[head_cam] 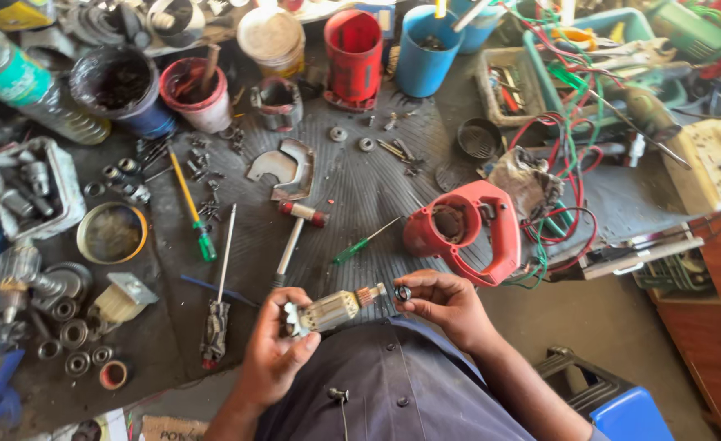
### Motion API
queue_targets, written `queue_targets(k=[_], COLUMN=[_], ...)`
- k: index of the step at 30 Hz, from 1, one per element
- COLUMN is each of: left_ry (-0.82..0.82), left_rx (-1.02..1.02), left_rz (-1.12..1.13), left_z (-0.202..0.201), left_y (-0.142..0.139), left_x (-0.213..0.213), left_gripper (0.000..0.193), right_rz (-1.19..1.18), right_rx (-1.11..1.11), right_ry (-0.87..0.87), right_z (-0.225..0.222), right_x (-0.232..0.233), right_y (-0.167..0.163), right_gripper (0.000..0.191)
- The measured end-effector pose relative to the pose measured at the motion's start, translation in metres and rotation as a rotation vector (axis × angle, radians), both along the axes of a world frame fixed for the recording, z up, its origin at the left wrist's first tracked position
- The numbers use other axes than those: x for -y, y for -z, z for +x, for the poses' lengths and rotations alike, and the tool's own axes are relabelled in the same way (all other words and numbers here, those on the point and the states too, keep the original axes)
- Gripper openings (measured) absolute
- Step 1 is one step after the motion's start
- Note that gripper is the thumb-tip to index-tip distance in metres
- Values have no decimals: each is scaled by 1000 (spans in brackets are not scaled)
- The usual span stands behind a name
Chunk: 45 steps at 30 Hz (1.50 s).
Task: The person cleans a red plastic housing with a cloth, then inserts a fan-like component and taps it into place with a rubber mallet. They then wipe a metal engine casing and insert a bearing into it.
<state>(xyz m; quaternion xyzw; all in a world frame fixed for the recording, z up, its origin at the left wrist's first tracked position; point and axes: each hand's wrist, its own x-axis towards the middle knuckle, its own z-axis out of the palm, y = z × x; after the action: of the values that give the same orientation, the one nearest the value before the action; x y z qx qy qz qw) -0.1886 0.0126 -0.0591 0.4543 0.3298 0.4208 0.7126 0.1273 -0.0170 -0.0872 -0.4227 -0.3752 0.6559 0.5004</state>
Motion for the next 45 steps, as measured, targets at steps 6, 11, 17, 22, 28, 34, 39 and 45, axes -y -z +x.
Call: queue_targets(k=[6, 11, 17, 22, 28, 34, 39, 45], left_ry=[-22, -32, -42, -22, 23, 10, 34, 60], left_rx=[25, 26, -83, -78, -80, -274, -406, -93], left_rz=[-157, -97, 46, 53, 66, 284, 541, 121], left_z=[7, 4, 0, -2, -1, -2, -9, -7], left_y=[12, 10, 7, 2, -10, -25, -33, -17], left_x=[12, 16, 17, 17, 15, 11, 5, 8], left_gripper=[47, 47, 42, 42, 43, 40, 43, 43], right_rz=[82, 114, 320, 321, 307, 340, 282, 380], right_rx=[121, 279, 561, 612, 447, 474, 361, 480], right_ry=[-49, -62, -104, -93, -55, -54, -118, -80], right_z=[-15, -19, -21, -21, -25, -23, -21, -28], right_x=[-10, -15, -12, -7, 3, 10, 10, 5], right_y=[-15, -22, -29, -27, -23, -16, -17, -34], right_gripper=[33, 34, 41, 38, 23, 22, 21, 24])
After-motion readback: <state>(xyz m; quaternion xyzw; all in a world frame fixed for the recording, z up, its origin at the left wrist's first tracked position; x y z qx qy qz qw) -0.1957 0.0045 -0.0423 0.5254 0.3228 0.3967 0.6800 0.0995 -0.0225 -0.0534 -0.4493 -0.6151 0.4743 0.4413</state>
